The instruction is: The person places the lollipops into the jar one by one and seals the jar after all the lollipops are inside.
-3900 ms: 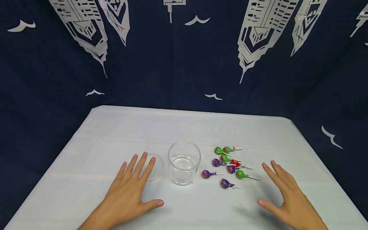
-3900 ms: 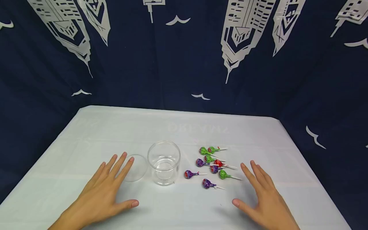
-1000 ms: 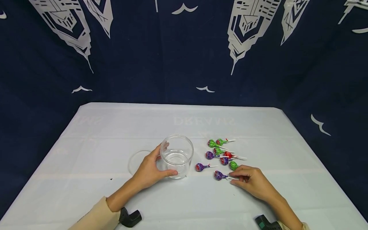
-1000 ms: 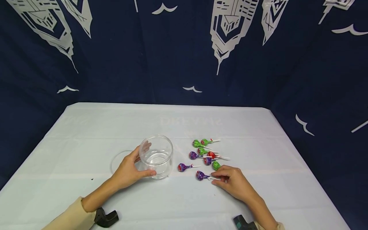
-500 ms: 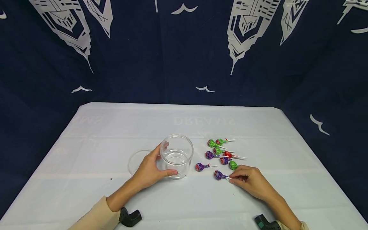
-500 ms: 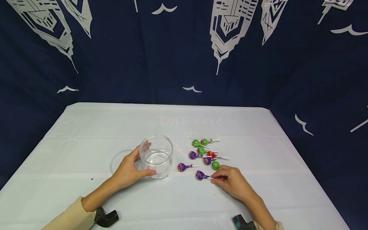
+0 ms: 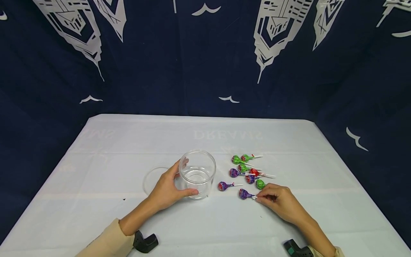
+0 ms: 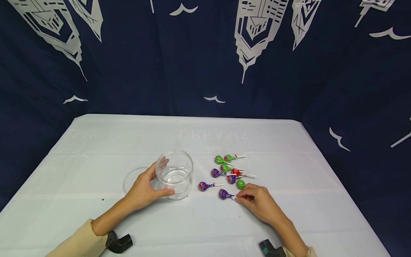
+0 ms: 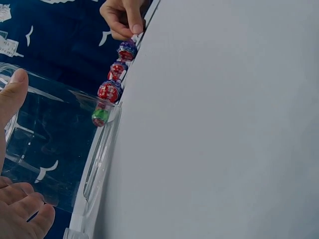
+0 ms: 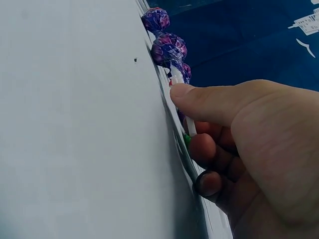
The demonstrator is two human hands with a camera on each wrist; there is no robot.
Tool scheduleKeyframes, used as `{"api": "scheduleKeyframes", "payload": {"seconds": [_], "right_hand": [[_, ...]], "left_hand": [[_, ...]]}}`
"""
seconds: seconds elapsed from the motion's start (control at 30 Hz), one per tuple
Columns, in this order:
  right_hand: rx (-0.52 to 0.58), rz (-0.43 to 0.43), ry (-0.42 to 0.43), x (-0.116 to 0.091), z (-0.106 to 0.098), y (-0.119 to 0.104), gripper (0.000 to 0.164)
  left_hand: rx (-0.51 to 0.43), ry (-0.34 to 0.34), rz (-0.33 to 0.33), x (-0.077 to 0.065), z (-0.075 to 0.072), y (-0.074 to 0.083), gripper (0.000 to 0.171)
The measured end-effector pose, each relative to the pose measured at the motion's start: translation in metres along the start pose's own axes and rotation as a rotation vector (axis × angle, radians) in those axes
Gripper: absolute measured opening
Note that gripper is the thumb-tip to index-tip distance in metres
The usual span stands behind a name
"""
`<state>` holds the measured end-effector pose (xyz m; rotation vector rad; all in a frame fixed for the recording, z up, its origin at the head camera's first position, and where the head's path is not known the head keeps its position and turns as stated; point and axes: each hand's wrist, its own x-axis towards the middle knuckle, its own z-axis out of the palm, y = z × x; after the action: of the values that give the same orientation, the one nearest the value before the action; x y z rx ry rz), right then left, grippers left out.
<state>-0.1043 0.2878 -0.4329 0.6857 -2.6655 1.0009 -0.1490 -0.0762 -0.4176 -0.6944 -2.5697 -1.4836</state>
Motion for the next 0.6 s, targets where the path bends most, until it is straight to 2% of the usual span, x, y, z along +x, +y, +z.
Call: {"api": "scheduleKeyframes", "payload": {"seconds": [0.6], "right_hand": [[0.014,-0.025,0.02,0.0006,-0.0039,-0.0071,0.015]], "left_hand": [[-0.003,0.005,-0.004,-0.0003,0.0003,-0.0008,0.103]]}}
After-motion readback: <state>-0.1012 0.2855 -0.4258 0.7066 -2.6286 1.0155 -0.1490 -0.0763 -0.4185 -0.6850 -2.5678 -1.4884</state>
